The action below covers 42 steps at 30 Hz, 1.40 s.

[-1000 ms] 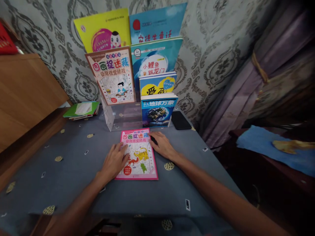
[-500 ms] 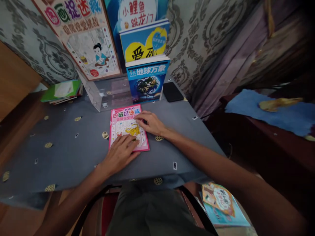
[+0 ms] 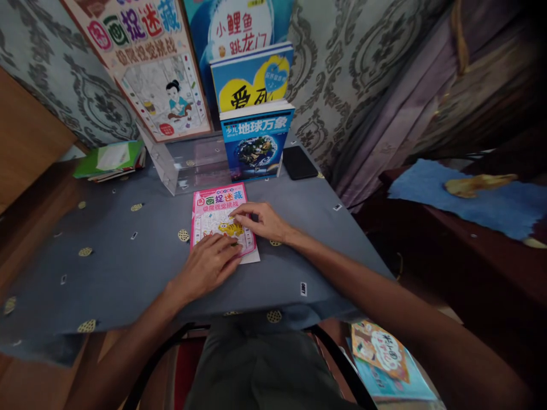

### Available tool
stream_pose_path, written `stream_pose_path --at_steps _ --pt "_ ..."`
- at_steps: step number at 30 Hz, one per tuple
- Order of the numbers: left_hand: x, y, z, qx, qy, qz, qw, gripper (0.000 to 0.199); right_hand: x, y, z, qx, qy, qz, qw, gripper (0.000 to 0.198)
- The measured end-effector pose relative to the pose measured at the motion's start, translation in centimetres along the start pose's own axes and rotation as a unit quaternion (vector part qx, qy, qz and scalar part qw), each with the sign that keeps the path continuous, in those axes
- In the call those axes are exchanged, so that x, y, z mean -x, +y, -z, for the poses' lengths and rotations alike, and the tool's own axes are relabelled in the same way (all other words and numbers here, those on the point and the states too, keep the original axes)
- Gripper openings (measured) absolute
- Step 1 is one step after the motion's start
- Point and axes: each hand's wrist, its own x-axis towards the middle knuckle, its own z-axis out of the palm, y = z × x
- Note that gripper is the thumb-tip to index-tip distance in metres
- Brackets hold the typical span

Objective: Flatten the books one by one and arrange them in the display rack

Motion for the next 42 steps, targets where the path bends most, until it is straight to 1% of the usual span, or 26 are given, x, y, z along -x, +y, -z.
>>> stream_pose_path --at_steps 3,5,8,10,12,15,17,19,20,22,25,28,30,31,32,33,34,35,36,37,38,39,40,42 --pt "0.1 0.1 -0.1 -0.004 -0.003 0.004 1.000 0.027 0.8 -0.3 0.2 0.000 -0.011 0.001 1.000 0.029" --pt "0.3 0.2 -0.3 -0.004 -0.009 0.013 1.000 0.027 1.7 -0.5 0.1 0.018 -0.032 0.009 0.999 0.034" --pt "0.6 0.2 -0.6 0.004 -0.015 0.019 1.000 0.027 3.4 -0.6 -0.1 0.086 -0.083 0.028 0.992 0.056" --pt "0.8 0.2 -0.7 0.011 -0.018 0.018 1.000 0.029 4.5 -0.7 -0.3 0.146 -0.113 0.025 0.982 0.067" --pt "1.0 0.1 -0.6 0.020 -0.023 0.020 0.999 0.031 5.3 -0.7 -0.3 0.186 -0.127 0.015 0.974 0.069" --pt "1.1 -0.5 -0.4 0.042 -0.033 0.021 0.998 0.031 5.7 -0.7 -0.1 0.209 -0.140 0.007 0.968 0.070" --pt "1.1 -1.6 -0.5 0.051 -0.029 0.029 0.998 0.030 5.2 -0.5 0.1 0.217 -0.150 -0.002 0.965 0.071" --pt "1.1 -3.4 -0.7 0.043 -0.011 0.059 0.997 0.031 4.1 -0.1 0.1 0.231 -0.154 -0.023 0.960 0.069" --pt "1.1 -4.5 -1.0 0.030 0.001 0.085 0.996 0.032 3.3 0.1 0.0 0.241 -0.152 -0.038 0.958 0.067" --pt "0.7 -6.6 -1.4 -0.015 0.017 0.158 0.987 0.037 1.4 0.5 -0.5 0.267 -0.137 -0.073 0.951 0.061" --pt "-0.1 -9.0 -2.1 -0.035 0.025 0.243 0.969 0.044 -1.6 1.0 -1.7 0.315 -0.093 -0.135 0.935 0.054" --pt "-1.0 -10.0 -2.5 0.012 0.052 0.276 0.960 0.044 -3.5 1.2 -3.1 0.349 -0.047 -0.175 0.919 0.052" --pt "-1.3 -10.4 -2.8 0.090 0.107 0.283 0.949 0.041 -3.8 1.3 -3.7 0.362 -0.026 -0.177 0.915 0.051" --pt "-1.4 -10.5 -2.9 0.151 0.144 0.289 0.934 0.040 -3.7 1.3 -3.9 0.365 -0.020 -0.174 0.914 0.051" --pt "-1.5 -10.7 -3.0 0.225 0.185 0.302 0.908 0.039 -3.6 1.4 -4.0 0.367 -0.015 -0.170 0.914 0.051" --pt "-1.6 -10.8 -3.1 0.307 0.226 0.321 0.867 0.040 -3.4 1.5 -4.0 0.367 -0.012 -0.166 0.915 0.050" --pt "-1.8 -10.9 -3.2 0.389 0.259 0.346 0.814 0.042 -3.3 1.6 -4.1 0.366 -0.009 -0.163 0.916 0.050" --pt "-2.0 -10.9 -3.2 0.467 0.278 0.372 0.753 0.045 -3.1 1.8 -4.1 0.365 -0.005 -0.161 0.917 0.049" --pt "-2.2 -10.8 -3.2 0.537 0.280 0.393 0.692 0.048 -3.0 2.0 -4.1 0.362 0.000 -0.159 0.918 0.049" --pt "-2.4 -10.6 -3.2 0.596 0.268 0.409 0.637 0.051 -2.9 2.3 -4.0 0.358 0.007 -0.156 0.921 0.049" --pt "-2.5 -10.3 -3.2 0.648 0.242 0.411 0.594 0.051 -2.9 2.6 -4.0 0.350 0.015 -0.153 0.924 0.049" --pt "-2.7 -10.0 -3.1 0.692 0.214 0.399 0.563 0.049 -2.8 2.9 -4.0 0.338 0.023 -0.148 0.929 0.050" --pt "-2.8 -9.6 -3.0 0.719 0.200 0.387 0.541 0.049 -2.8 3.2 -4.0 0.323 0.034 -0.146 0.935 0.051" --pt "-2.9 -9.0 -2.8 0.746 0.199 0.375 0.513 0.048 -2.6 3.8 -4.0 0.279 0.067 -0.148 0.946 0.056"
